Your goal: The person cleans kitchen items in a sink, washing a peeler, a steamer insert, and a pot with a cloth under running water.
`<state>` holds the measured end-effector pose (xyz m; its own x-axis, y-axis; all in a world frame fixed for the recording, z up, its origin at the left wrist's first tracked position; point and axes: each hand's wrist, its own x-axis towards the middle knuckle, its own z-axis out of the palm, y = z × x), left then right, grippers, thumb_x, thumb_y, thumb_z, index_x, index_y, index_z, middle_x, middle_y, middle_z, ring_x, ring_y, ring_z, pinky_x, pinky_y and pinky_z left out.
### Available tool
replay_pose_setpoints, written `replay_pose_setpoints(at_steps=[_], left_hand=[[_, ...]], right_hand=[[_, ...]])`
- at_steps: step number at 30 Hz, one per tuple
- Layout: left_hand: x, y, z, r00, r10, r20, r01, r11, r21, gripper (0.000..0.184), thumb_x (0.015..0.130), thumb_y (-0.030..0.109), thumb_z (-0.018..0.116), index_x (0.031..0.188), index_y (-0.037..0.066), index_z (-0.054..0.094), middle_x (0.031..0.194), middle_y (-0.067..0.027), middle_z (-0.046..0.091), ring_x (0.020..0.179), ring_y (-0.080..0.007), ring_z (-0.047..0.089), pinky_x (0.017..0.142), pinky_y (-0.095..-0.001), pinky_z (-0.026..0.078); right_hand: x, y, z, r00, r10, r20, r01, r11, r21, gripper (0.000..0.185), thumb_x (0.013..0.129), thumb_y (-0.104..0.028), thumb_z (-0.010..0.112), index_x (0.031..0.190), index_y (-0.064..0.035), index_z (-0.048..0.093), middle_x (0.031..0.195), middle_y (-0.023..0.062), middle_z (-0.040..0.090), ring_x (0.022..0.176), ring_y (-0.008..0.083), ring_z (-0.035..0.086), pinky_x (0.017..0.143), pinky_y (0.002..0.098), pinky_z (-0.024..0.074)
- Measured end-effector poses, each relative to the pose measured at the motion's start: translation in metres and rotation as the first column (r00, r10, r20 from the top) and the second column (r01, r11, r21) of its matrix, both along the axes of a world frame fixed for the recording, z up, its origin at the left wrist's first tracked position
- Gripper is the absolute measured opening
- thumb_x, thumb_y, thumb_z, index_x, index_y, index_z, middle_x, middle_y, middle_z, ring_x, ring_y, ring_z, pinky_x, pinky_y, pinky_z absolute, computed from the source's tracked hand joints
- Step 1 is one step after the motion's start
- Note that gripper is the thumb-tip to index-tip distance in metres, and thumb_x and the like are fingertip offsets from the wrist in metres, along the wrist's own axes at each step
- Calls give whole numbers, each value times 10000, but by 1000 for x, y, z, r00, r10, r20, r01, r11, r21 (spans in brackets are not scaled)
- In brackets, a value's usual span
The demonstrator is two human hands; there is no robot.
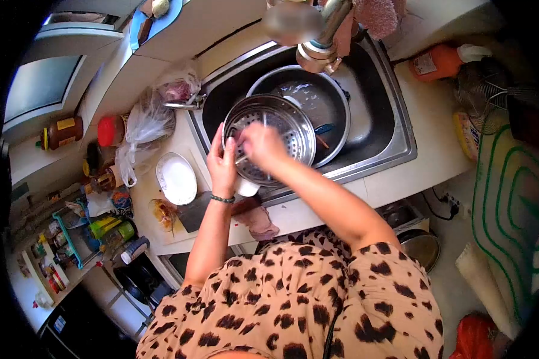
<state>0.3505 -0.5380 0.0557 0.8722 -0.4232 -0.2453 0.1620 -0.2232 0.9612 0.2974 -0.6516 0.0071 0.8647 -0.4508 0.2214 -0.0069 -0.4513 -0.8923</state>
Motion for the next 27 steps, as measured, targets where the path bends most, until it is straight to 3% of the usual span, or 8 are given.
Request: replay_pose_setpoints(at_steps=[5, 8, 10, 12, 16, 22, 24, 27], left_hand=[[-10, 1, 7, 977, -101, 187, 78, 989, 123, 482, 919, 117, 577, 1363, -7, 439, 1283, -121, 550, 1101, -152, 532, 968, -277, 404], [-5, -6, 11, 972, -111, 208, 86, 988, 126, 481, 922, 145, 581, 1363, 8, 448, 1276, -134, 558, 1095, -149, 530, 954, -279, 408], [5, -2, 11, 999, -22, 23, 21, 996, 83, 477, 920, 160, 589, 1349, -7, 459, 1249, -125, 579, 1067, -134, 538, 921, -270, 419], [17, 11, 0, 973, -57, 226, 37, 995, 91, 474, 921, 160, 585, 1353, 7, 460, 1236, -102, 591, 1038, -113, 537, 878, -270, 435], [18, 0, 36, 812, -221, 540, 18, 935, 355, 501, 861, 158, 636, 1339, 96, 501, 1147, -137, 622, 945, -209, 596, 823, -312, 467], [26, 5, 54, 910, -107, 400, -47, 933, 357, 497, 859, 155, 637, 1328, 65, 501, 1148, -156, 617, 957, -242, 609, 837, -326, 471], [28, 4, 47, 903, -58, 426, -64, 962, 266, 489, 874, 165, 630, 1326, 36, 495, 1226, -158, 596, 1026, -212, 603, 870, -304, 465], [28, 12, 34, 924, -35, 381, -53, 974, 220, 486, 877, 170, 631, 1329, 49, 497, 1231, -154, 596, 1065, -210, 591, 904, -318, 451]], right_hand=[[2, -43, -26, 938, -152, -313, 122, 986, -114, 95, 741, -69, 603, 802, -50, 672, 829, 163, 637, 766, 358, 630, 709, 461, 510], [27, -25, -10, 971, -219, -98, 216, 976, -40, 105, 698, -45, 618, 790, -24, 665, 804, 182, 638, 777, 367, 622, 710, 435, 516], [21, 4, 14, 995, 84, 47, -88, 991, 99, 113, 678, -23, 625, 787, -20, 655, 759, 190, 619, 751, 367, 616, 689, 431, 505], [0, 9, 16, 935, 349, 58, -353, 916, 189, 123, 669, -7, 633, 790, -19, 652, 772, 176, 619, 753, 354, 617, 687, 419, 505], [-27, -47, 13, 989, 109, -96, -102, 992, 77, 128, 707, 8, 611, 817, -36, 658, 831, 146, 635, 789, 327, 624, 720, 377, 508], [-21, -133, -80, 855, -284, -434, -78, 757, -648, 176, 853, -175, 516, 922, -44, 612, 994, 181, 578, 875, 382, 605, 734, 465, 517], [-30, -138, -128, 582, -76, -810, -512, 740, -437, 204, 868, -199, 516, 885, -33, 632, 1063, 185, 628, 856, 389, 634, 780, 447, 526], [-41, -123, -97, 546, -43, -837, -310, 918, -249, 145, 835, -147, 541, 851, -28, 622, 1013, 178, 649, 860, 370, 638, 764, 428, 519]])
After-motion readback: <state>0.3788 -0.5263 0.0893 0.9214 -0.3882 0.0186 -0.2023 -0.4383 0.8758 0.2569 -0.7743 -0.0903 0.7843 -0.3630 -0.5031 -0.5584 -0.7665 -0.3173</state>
